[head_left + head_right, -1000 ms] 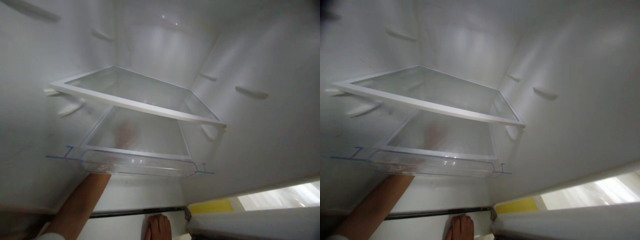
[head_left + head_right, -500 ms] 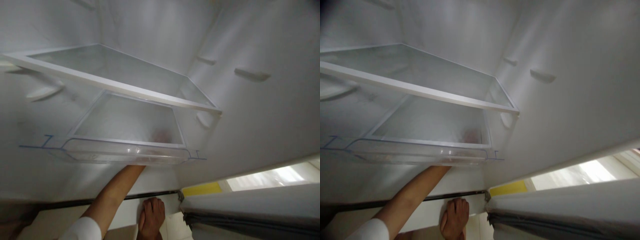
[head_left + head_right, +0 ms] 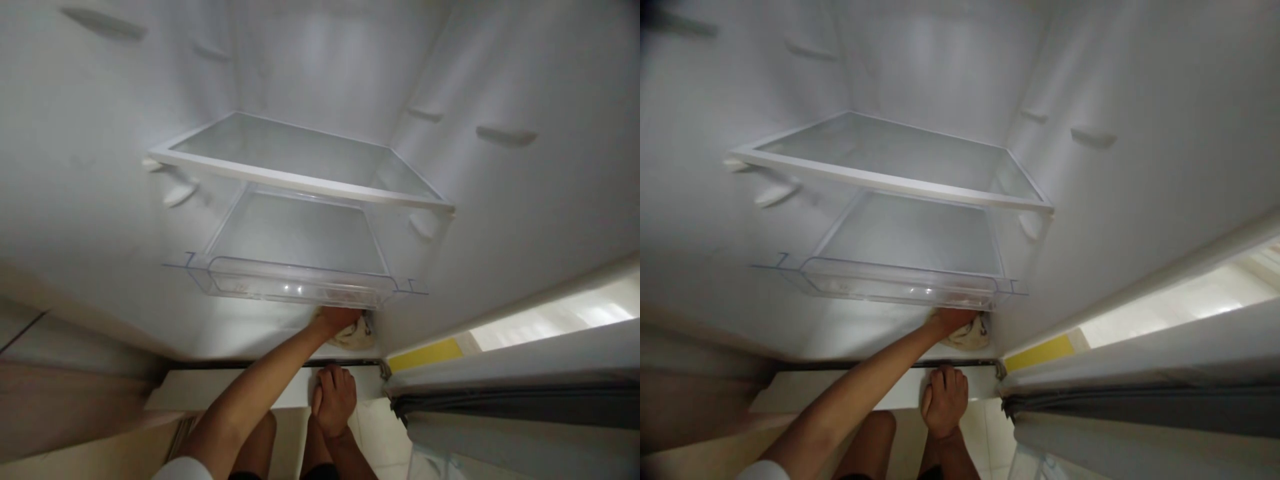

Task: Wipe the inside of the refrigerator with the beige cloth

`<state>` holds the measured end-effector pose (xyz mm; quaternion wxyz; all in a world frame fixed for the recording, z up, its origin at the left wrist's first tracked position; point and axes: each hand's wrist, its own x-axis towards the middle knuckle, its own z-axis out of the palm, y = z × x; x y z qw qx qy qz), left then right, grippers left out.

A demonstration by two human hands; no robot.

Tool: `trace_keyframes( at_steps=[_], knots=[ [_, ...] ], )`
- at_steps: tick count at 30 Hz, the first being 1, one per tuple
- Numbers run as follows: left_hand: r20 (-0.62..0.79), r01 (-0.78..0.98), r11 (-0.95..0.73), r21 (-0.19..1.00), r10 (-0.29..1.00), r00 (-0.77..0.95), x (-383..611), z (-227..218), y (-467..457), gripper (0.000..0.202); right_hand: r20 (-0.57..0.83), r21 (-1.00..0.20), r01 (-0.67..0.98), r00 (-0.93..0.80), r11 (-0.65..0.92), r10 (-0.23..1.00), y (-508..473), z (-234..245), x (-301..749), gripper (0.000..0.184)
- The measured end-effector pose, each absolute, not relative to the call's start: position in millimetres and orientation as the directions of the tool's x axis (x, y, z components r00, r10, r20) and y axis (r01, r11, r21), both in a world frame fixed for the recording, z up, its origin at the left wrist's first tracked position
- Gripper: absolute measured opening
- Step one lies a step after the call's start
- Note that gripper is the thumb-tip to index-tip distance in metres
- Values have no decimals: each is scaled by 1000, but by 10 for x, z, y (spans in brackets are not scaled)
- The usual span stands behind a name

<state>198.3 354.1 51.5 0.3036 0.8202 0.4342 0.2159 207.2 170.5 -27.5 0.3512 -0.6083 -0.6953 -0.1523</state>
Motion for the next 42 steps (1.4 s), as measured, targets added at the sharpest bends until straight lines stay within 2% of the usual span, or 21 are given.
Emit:
trace_keyframes(
  at_steps=[5, 10, 17, 23, 31, 35, 39, 42],
  knots=[
    [111, 650, -447, 615, 865, 490, 1808, 543, 3293, 36, 669, -169, 967, -28, 189, 742, 1695, -281, 2101, 36],
    [250, 754, -438, 489, 899, 360, 1421, 550, 3193, 42, 666, -134, 972, -56, 192, 744, 1688, -283, 2113, 36],
    [273, 809, -388, 442, 917, 291, 1290, 519, 3188, 43, 663, -139, 972, -49, 187, 747, 1682, -275, 2106, 35],
    [264, 839, -367, 402, 924, 277, 1367, 508, 3215, 39, 656, -149, 969, -51, 195, 753, 1682, -327, 2122, 27],
    [236, 863, -411, 294, 906, 351, 1340, 573, 3256, 42, 660, -171, 966, -33, 192, 751, 1690, -306, 2122, 22],
    [243, 912, -354, 207, 922, 303, 915, 614, 3237, 47, 661, -170, 967, -31, 191, 750, 1690, -306, 2123, 17],
    [227, 956, -277, 96, 941, 250, 254, 718, 3239, 35, 648, -194, 962, -20, 191, 762, 1686, -327, 2114, 12],
    [181, 959, -282, 13, 944, 275, -124, 825, 3264, 32, 651, -186, 966, -18, 182, 759, 1687, -338, 2117, 12]
  ],
)
